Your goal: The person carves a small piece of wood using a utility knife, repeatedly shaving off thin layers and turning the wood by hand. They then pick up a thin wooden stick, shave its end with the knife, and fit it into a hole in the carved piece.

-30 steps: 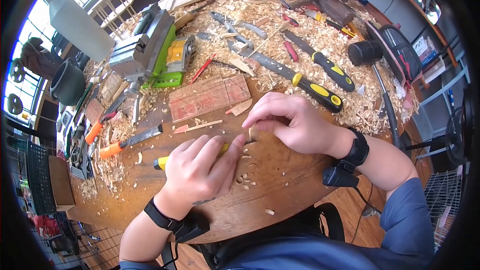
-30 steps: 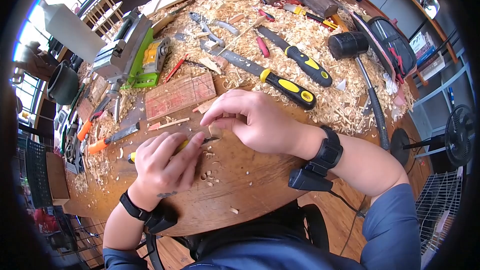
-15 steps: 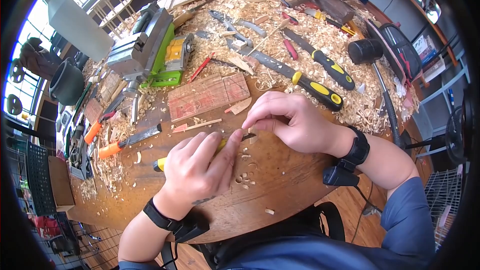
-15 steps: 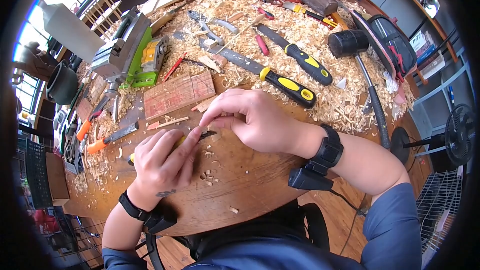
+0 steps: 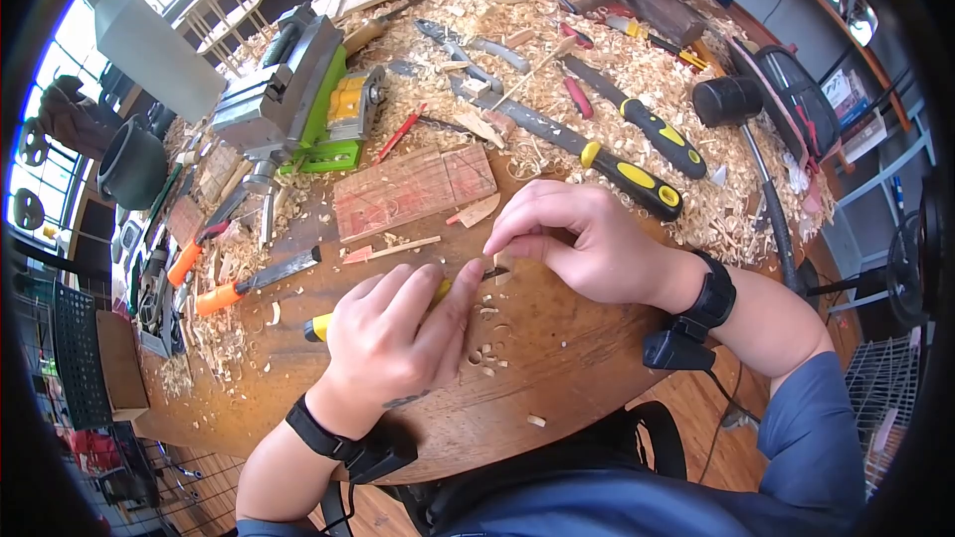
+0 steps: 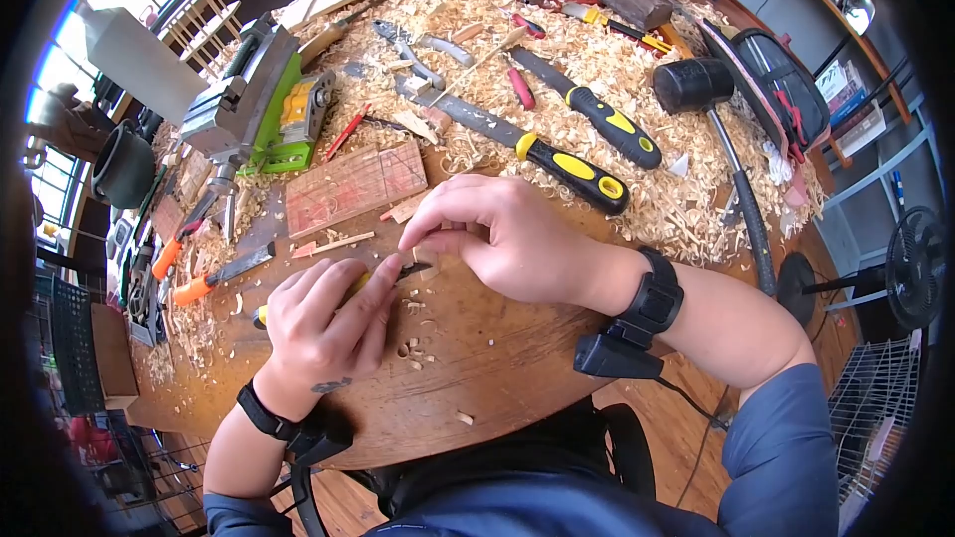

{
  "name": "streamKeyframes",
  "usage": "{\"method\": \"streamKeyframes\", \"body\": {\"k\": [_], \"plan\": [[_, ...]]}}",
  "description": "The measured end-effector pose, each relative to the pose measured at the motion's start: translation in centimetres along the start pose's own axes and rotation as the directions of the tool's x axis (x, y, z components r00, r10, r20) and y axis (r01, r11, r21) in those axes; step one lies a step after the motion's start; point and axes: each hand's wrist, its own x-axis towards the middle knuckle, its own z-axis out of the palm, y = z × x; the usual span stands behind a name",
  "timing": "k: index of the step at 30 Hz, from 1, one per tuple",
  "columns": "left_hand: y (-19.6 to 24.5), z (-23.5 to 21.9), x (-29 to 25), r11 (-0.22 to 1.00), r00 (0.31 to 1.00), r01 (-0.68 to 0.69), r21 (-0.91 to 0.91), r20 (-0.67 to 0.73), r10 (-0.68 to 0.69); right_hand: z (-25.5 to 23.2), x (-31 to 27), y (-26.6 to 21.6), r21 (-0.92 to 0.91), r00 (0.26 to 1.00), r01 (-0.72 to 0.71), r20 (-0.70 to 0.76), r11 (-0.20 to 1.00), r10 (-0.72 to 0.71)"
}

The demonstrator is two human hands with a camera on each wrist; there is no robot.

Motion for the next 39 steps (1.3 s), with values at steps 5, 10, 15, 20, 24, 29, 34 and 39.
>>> {"method": "streamKeyframes", "body": {"k": [5, 10, 15, 20, 24, 29, 34, 39], "plan": [[0.3, -0.2, -0.1, 1.000, 0.992, -0.009, -0.001, 0.128, 0.009, 0.1, 0.0, 0.1, -0.003, 1.000, 0.011, -0.004, 1.000, -0.011], [0.1, -0.4, -0.3, 1.000, 0.992, 0.001, -0.020, 0.126, 0.002, 0.0, 0.0, 0.3, -0.024, 0.999, 0.046, 0.002, 0.999, -0.046], [-0.6, -1.0, -0.1, 0.999, 0.999, 0.039, -0.030, 0.028, -0.038, -0.7, 0.1, 0.0, -0.088, 0.995, 0.096, 0.040, 0.992, -0.092], [-1.8, -1.2, -0.5, 0.996, 0.996, 0.081, -0.048, -0.039, -0.083, -1.2, 0.2, -0.2, -0.130, 0.987, 0.132, 0.107, 0.983, -0.119], [-1.9, -1.9, -0.2, 0.991, 0.992, 0.112, -0.076, -0.053, -0.116, -1.6, 0.2, -0.5, -0.181, 0.977, 0.193, 0.128, 0.964, -0.171], [-1.9, -2.4, -0.3, 0.987, 0.989, 0.133, -0.092, -0.057, -0.139, -1.9, 0.2, -1.2, -0.179, 0.979, 0.156, 0.157, 0.971, -0.128], [-2.4, -1.8, -0.6, 0.991, 0.981, 0.103, -0.088, -0.156, -0.116, -2.9, 0.6, -1.0, -0.331, 0.963, 0.238, 0.202, 0.913, -0.178], [-1.8, -2.5, -0.5, 0.981, 0.989, 0.140, -0.136, -0.038, -0.146, -2.8, 0.4, -1.3, -0.321, 0.967, 0.212, 0.206, 0.923, -0.150]]}}
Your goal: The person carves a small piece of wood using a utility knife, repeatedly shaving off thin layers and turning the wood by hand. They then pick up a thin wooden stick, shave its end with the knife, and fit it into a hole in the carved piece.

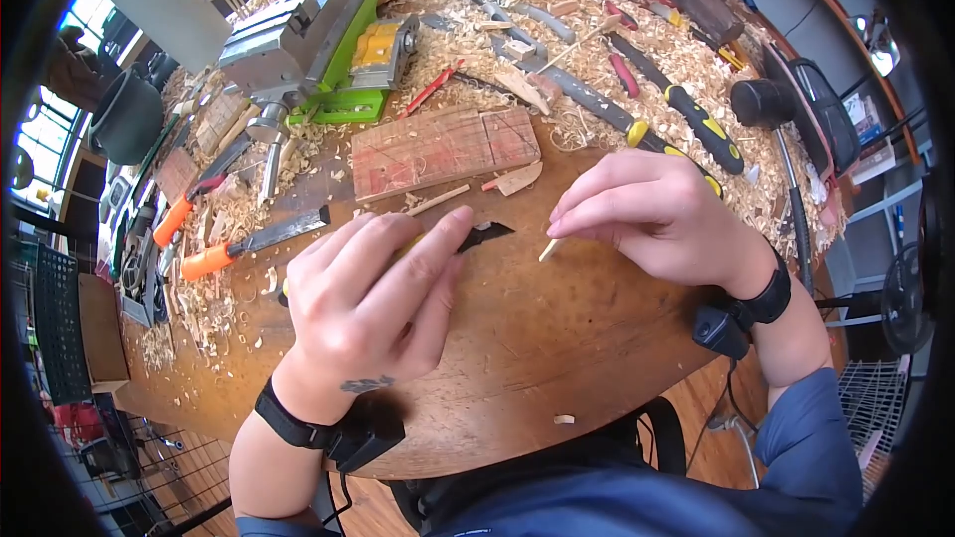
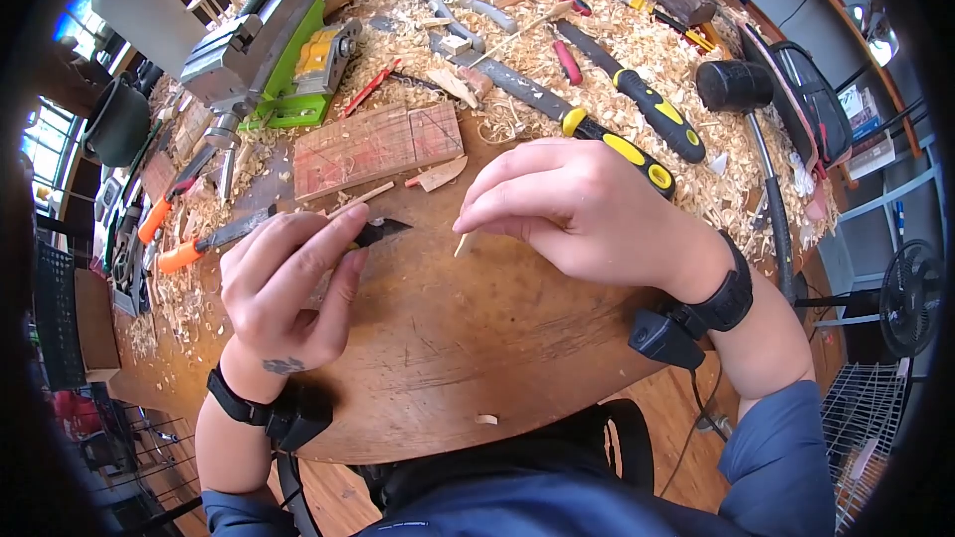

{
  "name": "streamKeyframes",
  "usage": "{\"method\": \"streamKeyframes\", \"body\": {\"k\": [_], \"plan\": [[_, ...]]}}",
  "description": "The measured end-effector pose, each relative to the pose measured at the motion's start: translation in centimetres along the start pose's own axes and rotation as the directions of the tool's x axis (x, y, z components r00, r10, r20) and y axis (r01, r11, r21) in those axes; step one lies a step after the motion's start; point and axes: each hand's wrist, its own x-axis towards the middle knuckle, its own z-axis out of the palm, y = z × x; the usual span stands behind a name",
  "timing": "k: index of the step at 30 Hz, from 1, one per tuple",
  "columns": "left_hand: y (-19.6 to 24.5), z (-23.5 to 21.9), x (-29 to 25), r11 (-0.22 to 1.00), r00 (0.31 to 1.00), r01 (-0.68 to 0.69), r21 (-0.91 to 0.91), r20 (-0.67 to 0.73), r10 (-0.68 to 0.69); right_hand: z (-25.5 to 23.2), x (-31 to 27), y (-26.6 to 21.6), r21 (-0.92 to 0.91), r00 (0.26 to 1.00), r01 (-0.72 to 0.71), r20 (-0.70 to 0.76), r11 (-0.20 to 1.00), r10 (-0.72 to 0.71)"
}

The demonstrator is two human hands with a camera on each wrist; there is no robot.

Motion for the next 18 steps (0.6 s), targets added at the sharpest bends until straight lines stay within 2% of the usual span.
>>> {"method": "streamKeyframes", "body": {"k": [2, 10, 15, 18], "plan": [[0.2, 0.0, 0.0, 1.000, 0.999, -0.003, -0.008, 0.035, 0.003, 0.0, 0.0, -0.1, 0.094, 0.999, -0.043, 0.014, 0.995, 0.042], [1.3, 0.8, -0.4, 1.000, 0.986, -0.019, 0.015, 0.166, 0.016, 0.6, 0.2, 0.1, 0.150, 0.999, -0.048, 0.011, 0.988, 0.047], [1.4, 1.2, -0.3, 0.999, 0.986, -0.031, 0.009, 0.166, 0.029, 0.9, 0.0, 0.7, 0.185, 0.997, -0.069, -0.005, 0.980, 0.072], [1.3, 1.3, -0.4, 0.999, 0.987, -0.032, 0.001, 0.156, 0.032, 1.0, 0.0, 0.7, 0.241, 0.991, -0.130, 0.001, 0.962, 0.133]]}}
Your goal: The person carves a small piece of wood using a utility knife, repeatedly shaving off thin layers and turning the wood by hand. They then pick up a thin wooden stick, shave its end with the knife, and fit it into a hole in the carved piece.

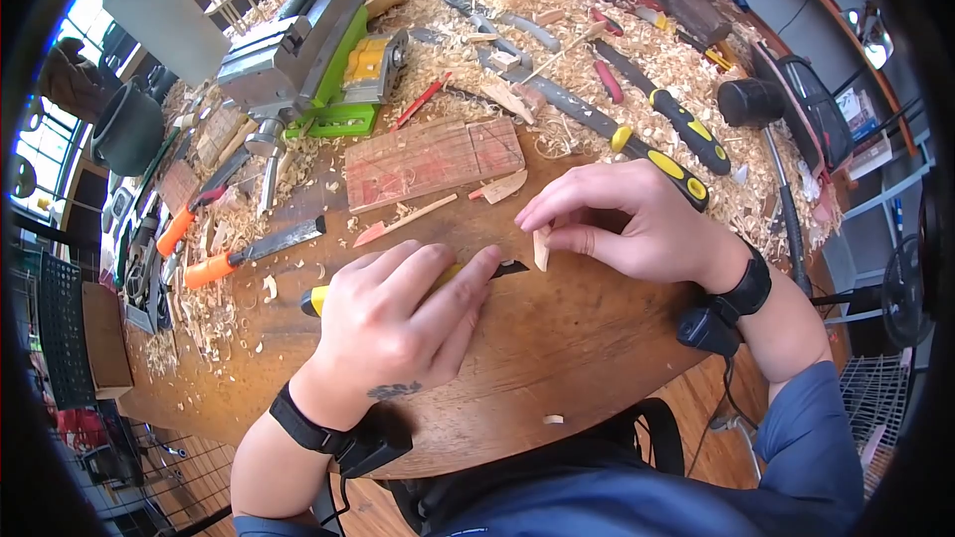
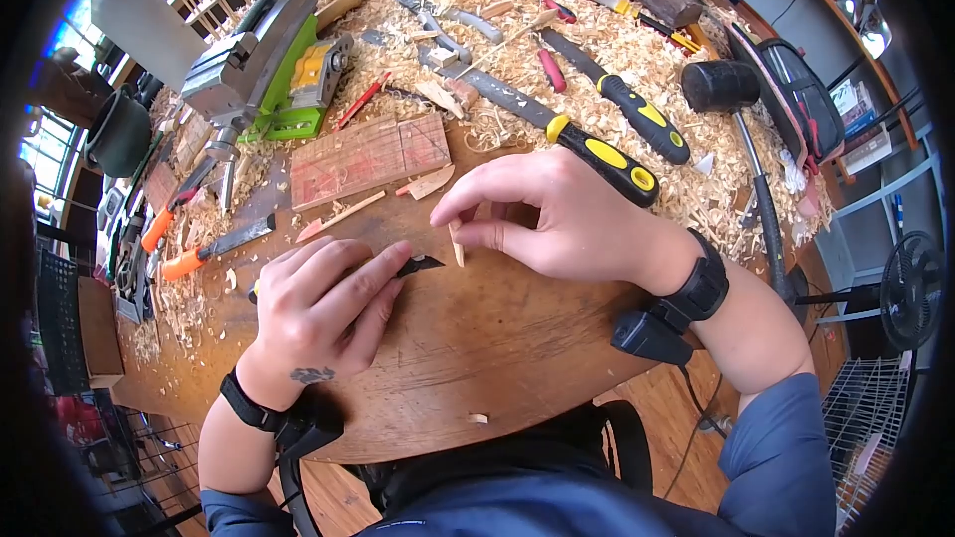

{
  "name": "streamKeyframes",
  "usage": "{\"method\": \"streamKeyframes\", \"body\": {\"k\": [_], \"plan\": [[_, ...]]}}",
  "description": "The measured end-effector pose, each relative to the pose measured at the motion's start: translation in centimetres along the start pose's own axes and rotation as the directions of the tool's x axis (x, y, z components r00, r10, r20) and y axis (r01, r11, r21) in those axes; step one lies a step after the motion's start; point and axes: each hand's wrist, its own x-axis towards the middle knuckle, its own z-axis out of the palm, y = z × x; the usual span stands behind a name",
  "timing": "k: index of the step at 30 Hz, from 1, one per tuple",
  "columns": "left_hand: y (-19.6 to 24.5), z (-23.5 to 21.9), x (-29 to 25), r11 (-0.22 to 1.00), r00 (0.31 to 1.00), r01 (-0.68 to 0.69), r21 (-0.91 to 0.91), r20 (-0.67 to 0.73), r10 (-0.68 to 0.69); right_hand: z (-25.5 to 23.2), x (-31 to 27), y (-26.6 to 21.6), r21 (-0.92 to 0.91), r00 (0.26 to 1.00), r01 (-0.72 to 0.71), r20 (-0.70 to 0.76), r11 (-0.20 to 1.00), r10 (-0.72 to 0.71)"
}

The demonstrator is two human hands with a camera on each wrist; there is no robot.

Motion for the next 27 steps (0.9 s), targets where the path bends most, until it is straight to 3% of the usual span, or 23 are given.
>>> {"method": "streamKeyframes", "body": {"k": [2, 12, 14, 20, 27], "plan": [[0.0, 0.1, 0.0, 1.000, 1.000, -0.004, -0.012, -0.022, 0.004, 0.0, -0.1, 0.1, 0.014, 0.999, -0.046, 0.022, 0.999, 0.046], [0.2, 0.2, 0.1, 1.000, 1.000, -0.014, 0.013, 0.019, 0.014, 0.7, -0.1, -0.3, 0.035, 0.999, 0.000, 0.036, 0.999, -0.001], [0.3, 0.1, 0.1, 0.999, 0.999, -0.020, 0.028, 0.039, 0.019, 0.8, -0.1, -0.9, 0.076, 0.992, -0.127, 0.029, 0.989, 0.125], [0.2, 0.3, 0.2, 0.999, 0.999, -0.006, 0.052, 0.036, 0.004, 1.3, -0.4, 0.5, 0.042, 0.999, -0.024, -0.036, 0.999, 0.026], [0.4, 0.2, 0.4, 1.000, 1.000, -0.010, 0.007, -0.005, 0.010, 1.4, -0.3, 0.2, 0.056, 0.997, -0.036, -0.067, 0.998, 0.039]]}}
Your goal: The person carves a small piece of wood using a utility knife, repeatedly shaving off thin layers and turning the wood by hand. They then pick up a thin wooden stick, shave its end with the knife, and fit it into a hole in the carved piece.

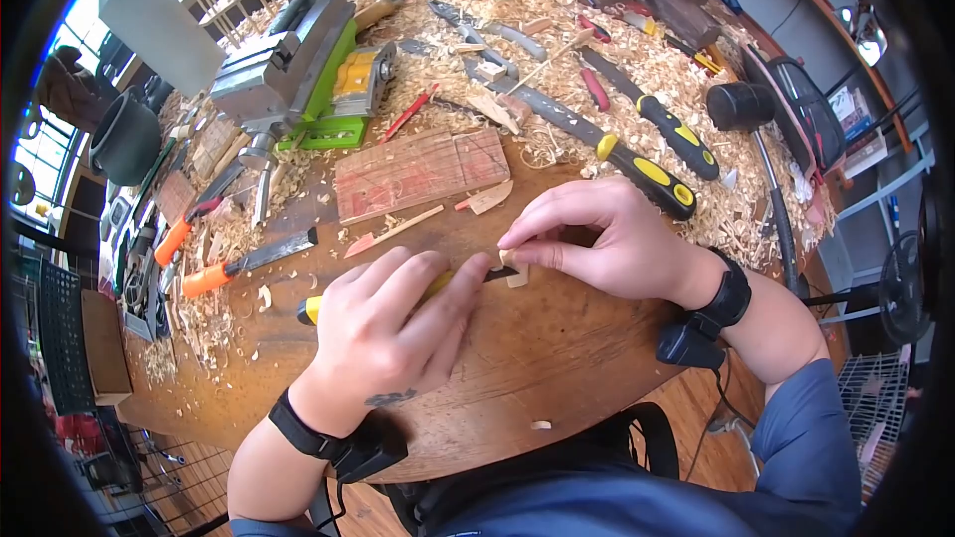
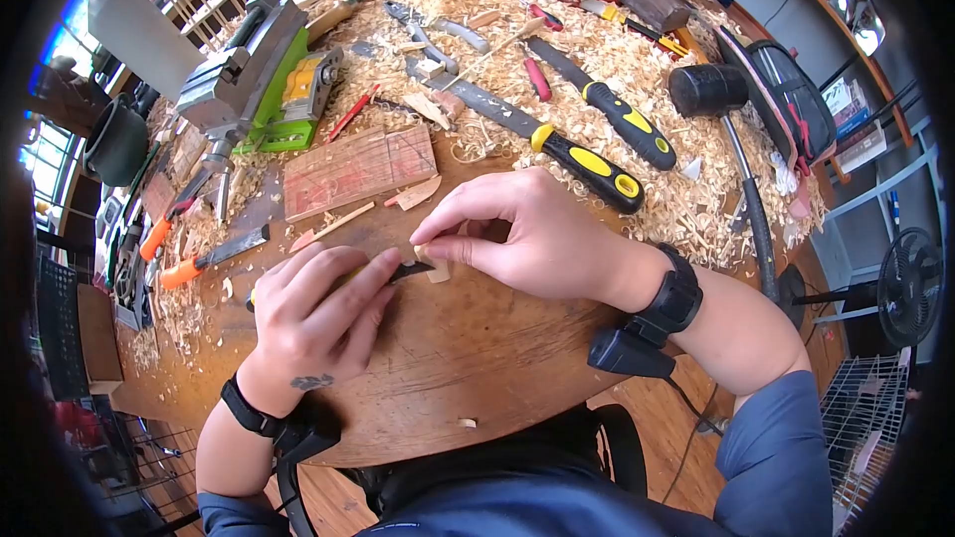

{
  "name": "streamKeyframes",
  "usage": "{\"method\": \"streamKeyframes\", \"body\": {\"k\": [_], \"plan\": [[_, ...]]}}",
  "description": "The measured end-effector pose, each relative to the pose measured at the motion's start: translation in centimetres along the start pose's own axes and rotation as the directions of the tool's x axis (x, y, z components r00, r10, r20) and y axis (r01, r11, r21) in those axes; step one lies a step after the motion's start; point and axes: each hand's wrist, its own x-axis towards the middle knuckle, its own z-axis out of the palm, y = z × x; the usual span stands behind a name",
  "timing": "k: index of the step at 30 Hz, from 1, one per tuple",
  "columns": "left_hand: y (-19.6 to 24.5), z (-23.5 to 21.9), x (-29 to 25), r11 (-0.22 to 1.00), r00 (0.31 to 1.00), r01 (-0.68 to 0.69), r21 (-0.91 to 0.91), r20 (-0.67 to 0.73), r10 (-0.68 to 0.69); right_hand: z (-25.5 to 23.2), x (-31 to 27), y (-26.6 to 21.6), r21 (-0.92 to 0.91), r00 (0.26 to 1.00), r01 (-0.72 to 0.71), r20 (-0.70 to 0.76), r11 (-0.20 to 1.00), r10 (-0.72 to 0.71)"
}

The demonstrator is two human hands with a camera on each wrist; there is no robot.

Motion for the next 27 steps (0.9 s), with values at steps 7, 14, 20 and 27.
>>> {"method": "streamKeyframes", "body": {"k": [7, 14, 20, 27], "plan": [[-0.4, 0.4, 0.2, 0.999, 0.994, -0.025, 0.039, -0.106, 0.029, 0.2, 0.0, 0.1, 0.054, 0.998, -0.040, -0.036, 0.998, 0.042], [-0.7, 0.9, 0.3, 0.994, 0.993, -0.069, 0.090, -0.087, 0.077, 0.3, -0.1, 0.1, 0.097, 0.993, -0.110, -0.042, 0.989, 0.115], [-0.6, 1.1, 0.1, 0.998, 0.996, -0.049, 0.042, -0.071, 0.052, 0.6, -0.1, 0.2, 0.119, 0.989, -0.120, -0.071, 0.986, 0.129], [-0.3, 0.9, 0.3, 0.998, 0.998, -0.048, 0.047, -0.046, 0.050, 0.7, -0.1, 0.1, 0.121, 0.986, -0.140, -0.072, 0.983, 0.150]]}}
